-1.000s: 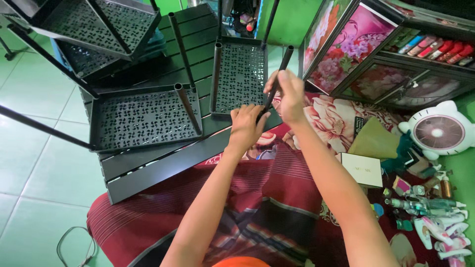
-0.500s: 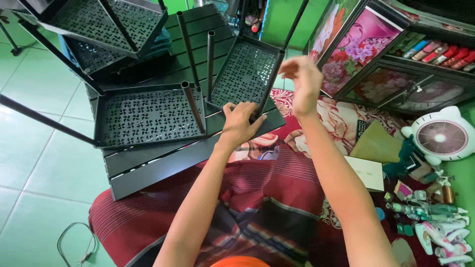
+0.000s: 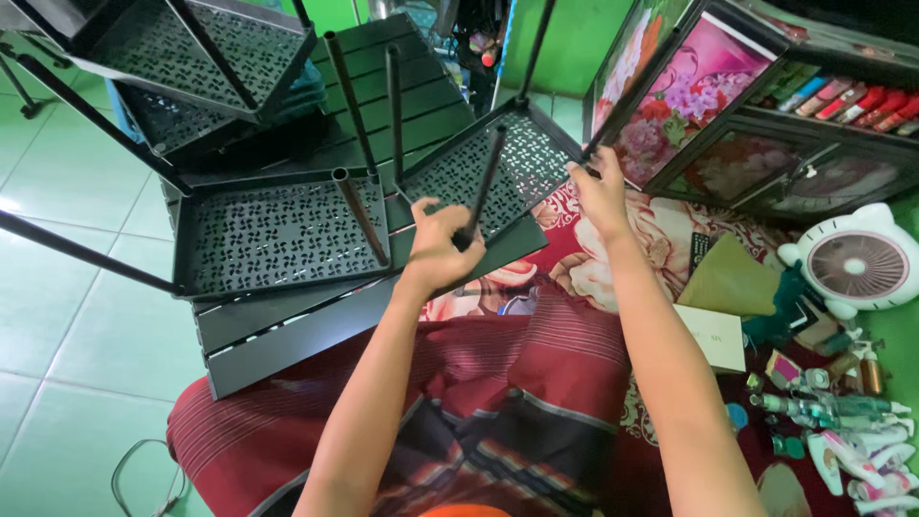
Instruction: The person assembles a black plastic shelving unit by inserting vertical poles into corner holes of perforated trays and connecting horizontal crossbars. The person handles trays and poles one at a time, stacking completed sections on a nearby table.
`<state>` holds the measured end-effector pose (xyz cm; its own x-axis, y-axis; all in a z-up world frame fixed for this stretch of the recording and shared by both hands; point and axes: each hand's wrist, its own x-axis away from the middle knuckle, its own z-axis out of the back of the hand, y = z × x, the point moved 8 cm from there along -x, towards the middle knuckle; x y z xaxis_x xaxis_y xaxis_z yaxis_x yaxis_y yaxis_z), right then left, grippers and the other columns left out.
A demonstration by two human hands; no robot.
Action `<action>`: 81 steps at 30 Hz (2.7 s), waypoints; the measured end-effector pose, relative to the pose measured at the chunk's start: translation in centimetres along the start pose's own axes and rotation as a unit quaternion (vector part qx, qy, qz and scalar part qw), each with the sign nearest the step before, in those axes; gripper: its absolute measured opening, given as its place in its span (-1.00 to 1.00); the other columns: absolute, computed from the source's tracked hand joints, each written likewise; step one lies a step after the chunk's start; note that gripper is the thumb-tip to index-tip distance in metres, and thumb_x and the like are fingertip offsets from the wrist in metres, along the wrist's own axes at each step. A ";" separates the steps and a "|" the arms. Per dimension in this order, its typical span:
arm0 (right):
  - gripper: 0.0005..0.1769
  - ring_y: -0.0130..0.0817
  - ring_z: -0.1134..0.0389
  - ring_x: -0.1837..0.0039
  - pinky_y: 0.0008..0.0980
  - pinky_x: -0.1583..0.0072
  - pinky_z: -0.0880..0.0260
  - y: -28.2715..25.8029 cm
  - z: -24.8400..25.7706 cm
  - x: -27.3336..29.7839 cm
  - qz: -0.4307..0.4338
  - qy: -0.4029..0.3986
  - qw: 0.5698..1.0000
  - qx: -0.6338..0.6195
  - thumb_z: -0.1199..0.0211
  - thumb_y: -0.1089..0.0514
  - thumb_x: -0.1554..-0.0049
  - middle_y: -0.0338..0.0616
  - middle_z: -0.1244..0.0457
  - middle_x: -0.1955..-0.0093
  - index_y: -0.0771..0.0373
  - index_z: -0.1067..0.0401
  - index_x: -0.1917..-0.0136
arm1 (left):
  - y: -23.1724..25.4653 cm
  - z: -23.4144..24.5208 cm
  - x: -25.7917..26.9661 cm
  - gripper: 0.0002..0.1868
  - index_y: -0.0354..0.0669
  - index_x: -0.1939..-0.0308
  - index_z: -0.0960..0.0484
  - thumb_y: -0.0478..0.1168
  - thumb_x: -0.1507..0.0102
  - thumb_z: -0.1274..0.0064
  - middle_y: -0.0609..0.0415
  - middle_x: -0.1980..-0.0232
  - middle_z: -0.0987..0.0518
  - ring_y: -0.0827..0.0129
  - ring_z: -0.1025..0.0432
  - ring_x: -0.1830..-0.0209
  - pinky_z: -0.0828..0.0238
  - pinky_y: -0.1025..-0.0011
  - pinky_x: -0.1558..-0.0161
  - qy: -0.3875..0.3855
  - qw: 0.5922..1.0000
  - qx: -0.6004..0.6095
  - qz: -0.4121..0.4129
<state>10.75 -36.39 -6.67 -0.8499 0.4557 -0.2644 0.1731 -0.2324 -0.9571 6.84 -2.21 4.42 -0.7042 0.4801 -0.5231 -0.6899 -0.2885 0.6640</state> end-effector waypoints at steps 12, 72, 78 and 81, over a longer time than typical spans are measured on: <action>-0.78 -0.35 -0.31 0.20 -0.39 0.24 -0.22 -1.7 3.2 10.8 -0.123 0.073 0.979 -0.147 -0.31 0.19 -0.21 -0.15 -0.30 0.12 0.20 -0.32 -0.07 | -3.6 2.4 1.0 -0.77 -0.25 0.30 -0.51 -0.24 -0.32 -0.25 -0.05 0.29 -0.49 0.07 -0.43 0.29 -0.37 0.23 0.15 0.258 0.959 -0.037 0.115; -0.72 -0.56 -0.30 0.06 -0.53 0.07 -0.32 -14.9 -2.6 4.0 0.149 0.131 0.976 0.088 -0.23 0.12 -0.32 -0.22 -0.27 0.00 0.31 -0.34 -0.21 | 1.8 -1.5 0.9 -0.73 -0.29 -0.01 -0.60 -0.20 -0.30 -0.15 -0.12 -0.15 -0.59 -0.11 -0.27 -0.48 -0.19 -0.01 -0.43 0.059 0.997 -0.041 0.018; -0.73 -0.52 -0.31 0.07 -0.47 -0.01 -0.33 -9.5 -2.4 1.0 0.093 0.083 0.992 0.015 -0.16 0.05 -0.44 -0.18 -0.32 0.10 0.33 -0.43 -0.07 | 2.0 -1.3 1.0 -0.75 -0.33 -0.03 -0.59 -0.22 -0.35 -0.10 -0.16 -0.18 -0.58 -0.11 -0.25 -0.51 -0.20 0.01 -0.44 0.073 0.997 -0.039 0.013; -0.67 -0.47 -0.29 0.03 -0.43 -0.02 -0.33 -8.7 -3.3 2.3 0.095 0.073 0.989 0.090 -0.25 0.04 -0.33 -0.12 -0.28 0.01 0.31 -0.42 -0.22 | 1.8 -1.4 1.3 -0.74 -0.32 -0.05 -0.58 -0.22 -0.36 -0.09 -0.18 -0.27 -0.53 -0.11 -0.21 -0.55 -0.13 -0.01 -0.48 0.084 0.994 -0.062 0.009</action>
<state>8.95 -30.44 0.69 -0.7271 0.5053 -0.4648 0.2206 -0.4692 -0.8551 4.43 -3.28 4.16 -0.7277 0.3310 -0.6008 -0.6848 -0.4006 0.6088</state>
